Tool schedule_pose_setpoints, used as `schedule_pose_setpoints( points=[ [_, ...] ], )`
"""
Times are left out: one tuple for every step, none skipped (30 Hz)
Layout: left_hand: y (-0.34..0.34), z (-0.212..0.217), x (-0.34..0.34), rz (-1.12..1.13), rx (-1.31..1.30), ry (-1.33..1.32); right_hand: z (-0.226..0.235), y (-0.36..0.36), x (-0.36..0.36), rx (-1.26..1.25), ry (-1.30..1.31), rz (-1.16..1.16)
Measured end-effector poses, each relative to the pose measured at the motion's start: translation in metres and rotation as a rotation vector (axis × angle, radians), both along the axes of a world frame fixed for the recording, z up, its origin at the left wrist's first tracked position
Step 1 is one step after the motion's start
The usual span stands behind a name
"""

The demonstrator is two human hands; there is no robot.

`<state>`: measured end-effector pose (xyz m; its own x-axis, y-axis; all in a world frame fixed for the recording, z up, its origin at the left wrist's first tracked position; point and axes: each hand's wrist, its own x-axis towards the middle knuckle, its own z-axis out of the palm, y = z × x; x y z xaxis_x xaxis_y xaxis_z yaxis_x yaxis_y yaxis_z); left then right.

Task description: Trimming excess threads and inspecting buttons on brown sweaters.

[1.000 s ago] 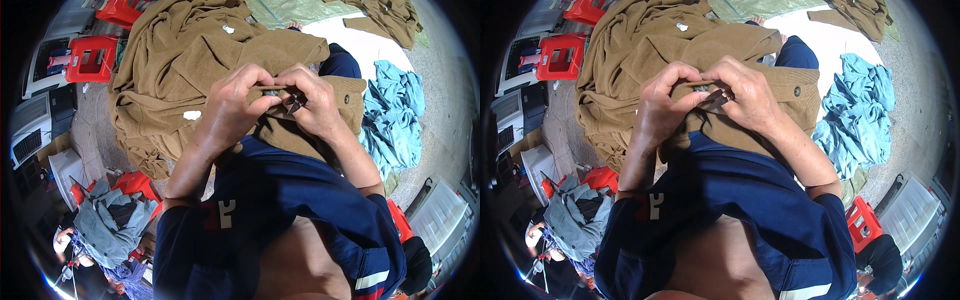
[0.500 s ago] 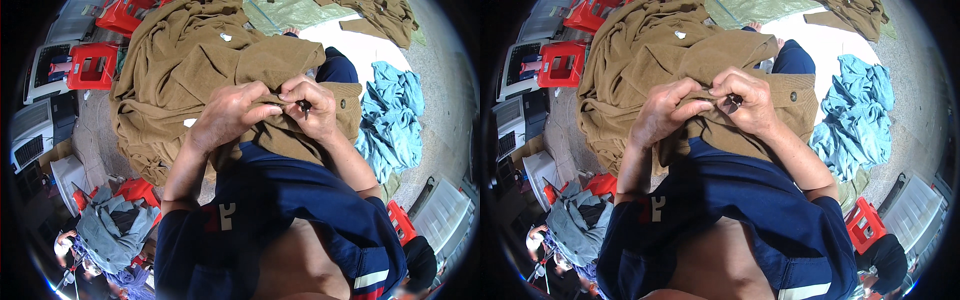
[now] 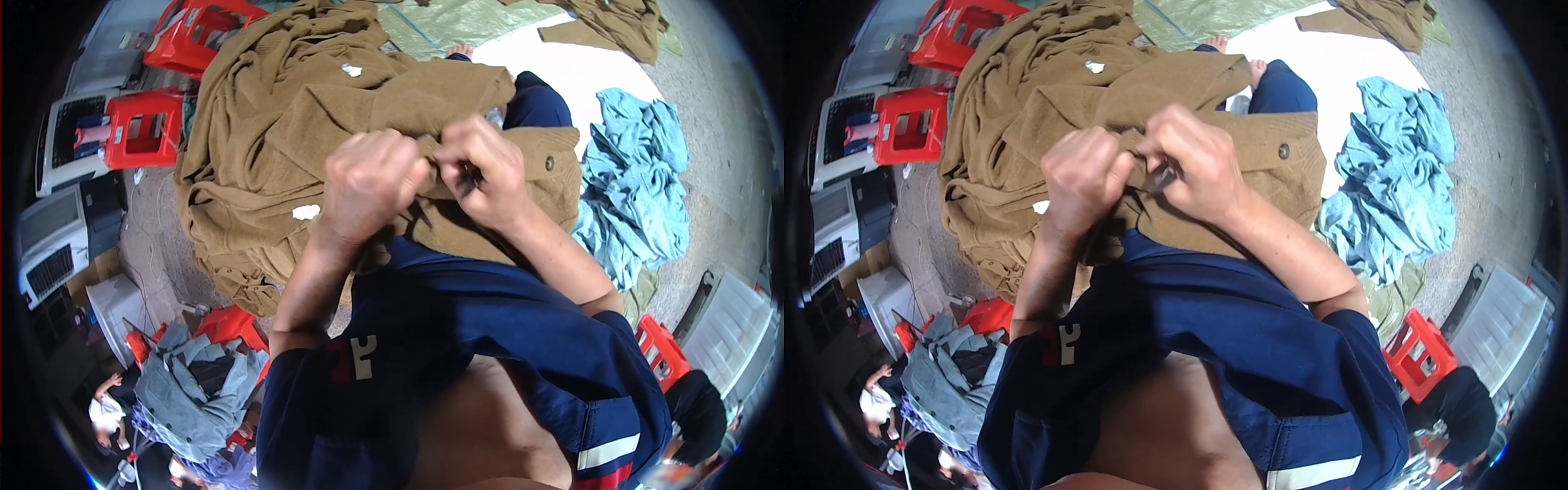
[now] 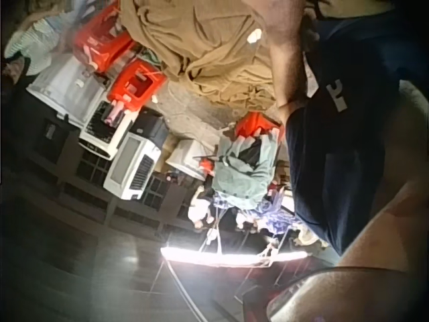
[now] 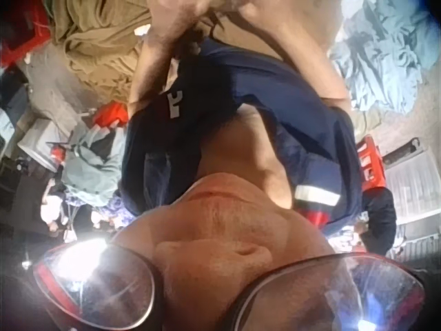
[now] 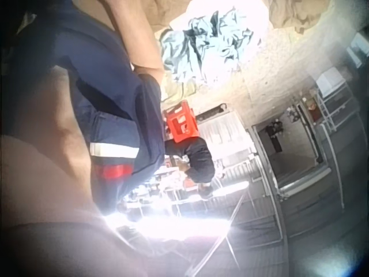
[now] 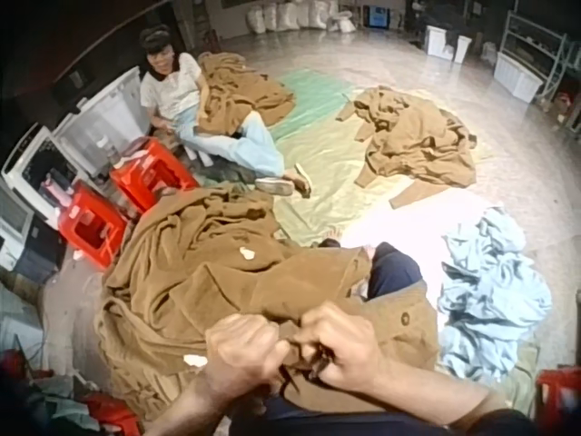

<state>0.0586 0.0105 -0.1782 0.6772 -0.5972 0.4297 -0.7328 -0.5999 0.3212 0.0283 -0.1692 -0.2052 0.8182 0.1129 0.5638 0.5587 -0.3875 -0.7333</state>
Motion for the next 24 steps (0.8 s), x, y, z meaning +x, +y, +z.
schedule_pose_setpoints(
  points=[
    [0.004,-0.004,0.000,0.041,-0.083,0.137,-0.001,-0.003,0.003,-0.075,0.003,-0.030],
    [0.011,-0.008,0.001,0.084,-0.164,0.275,-0.004,-0.009,0.003,-0.146,0.093,-0.076],
    [0.022,-0.004,0.002,0.119,-0.182,0.499,-0.006,-0.019,0.000,-0.237,0.216,-0.108],
    [0.034,-0.001,0.002,0.133,-0.162,0.671,-0.010,-0.032,-0.002,-0.324,0.290,-0.104],
    [0.045,0.002,0.001,0.149,-0.138,0.842,-0.019,-0.047,-0.005,-0.380,0.292,-0.095],
    [0.054,0.005,-0.004,0.156,-0.165,0.961,-0.027,-0.057,-0.010,-0.432,0.292,-0.075],
    [0.065,0.003,-0.009,0.155,-0.162,0.967,-0.027,-0.060,-0.014,-0.362,0.367,-0.085],
    [0.077,-0.004,-0.015,0.190,-0.161,1.030,-0.029,-0.064,-0.017,-0.361,0.372,-0.085],
    [0.085,-0.006,-0.021,0.228,-0.161,1.092,-0.030,-0.066,-0.019,-0.265,0.403,-0.062],
    [0.090,-0.002,-0.026,0.297,-0.195,1.152,-0.029,-0.067,-0.020,-0.169,0.432,-0.038],
    [0.096,-0.001,-0.030,0.299,-0.193,1.154,-0.026,-0.065,-0.024,-0.083,0.468,-0.070],
    [0.102,-0.002,-0.034,0.371,-0.272,1.244,-0.027,-0.066,-0.024,-0.082,0.468,-0.070],
    [0.105,-0.002,-0.037,0.444,-0.353,1.332,-0.028,-0.067,-0.024,-0.066,0.343,-0.050],
    [0.106,0.002,-0.039,0.442,-0.353,1.331,-0.029,-0.069,-0.024,-0.050,0.218,-0.030],
    [0.105,0.007,-0.040,0.452,-0.514,1.350,-0.027,-0.068,-0.022,-0.005,0.119,-0.021],
    [0.105,0.010,-0.041,0.459,-0.677,1.365,-0.025,-0.068,-0.022,-0.006,0.118,-0.022],
    [0.114,0.012,-0.038,0.408,-0.846,1.366,-0.023,-0.068,-0.022,0.021,0.061,-0.033],
    [0.110,0.024,-0.038,0.386,-0.960,1.361,-0.020,-0.067,-0.023,0.047,0.004,-0.041],
    [0.104,0.039,-0.034,0.363,-1.071,1.352,-0.016,-0.068,-0.021,0.046,-0.045,-0.015],
    [0.103,0.047,-0.028,0.265,-1.156,1.347,-0.010,-0.068,-0.019,0.064,-0.083,0.015],
    [0.094,0.059,-0.024,0.228,-1.149,1.318,-0.003,-0.066,-0.017,0.082,-0.123,0.049],
    [0.081,0.070,-0.019,0.189,-1.140,1.290,0.001,-0.063,-0.016,0.090,-0.152,0.067],
    [0.070,0.076,-0.013,0.163,-1.065,1.288,0.010,-0.061,-0.014,0.056,-0.188,0.112],
    [0.055,0.075,-0.007,0.160,-0.976,1.267,0.020,-0.058,-0.012,0.020,-0.223,0.151]
  ],
)
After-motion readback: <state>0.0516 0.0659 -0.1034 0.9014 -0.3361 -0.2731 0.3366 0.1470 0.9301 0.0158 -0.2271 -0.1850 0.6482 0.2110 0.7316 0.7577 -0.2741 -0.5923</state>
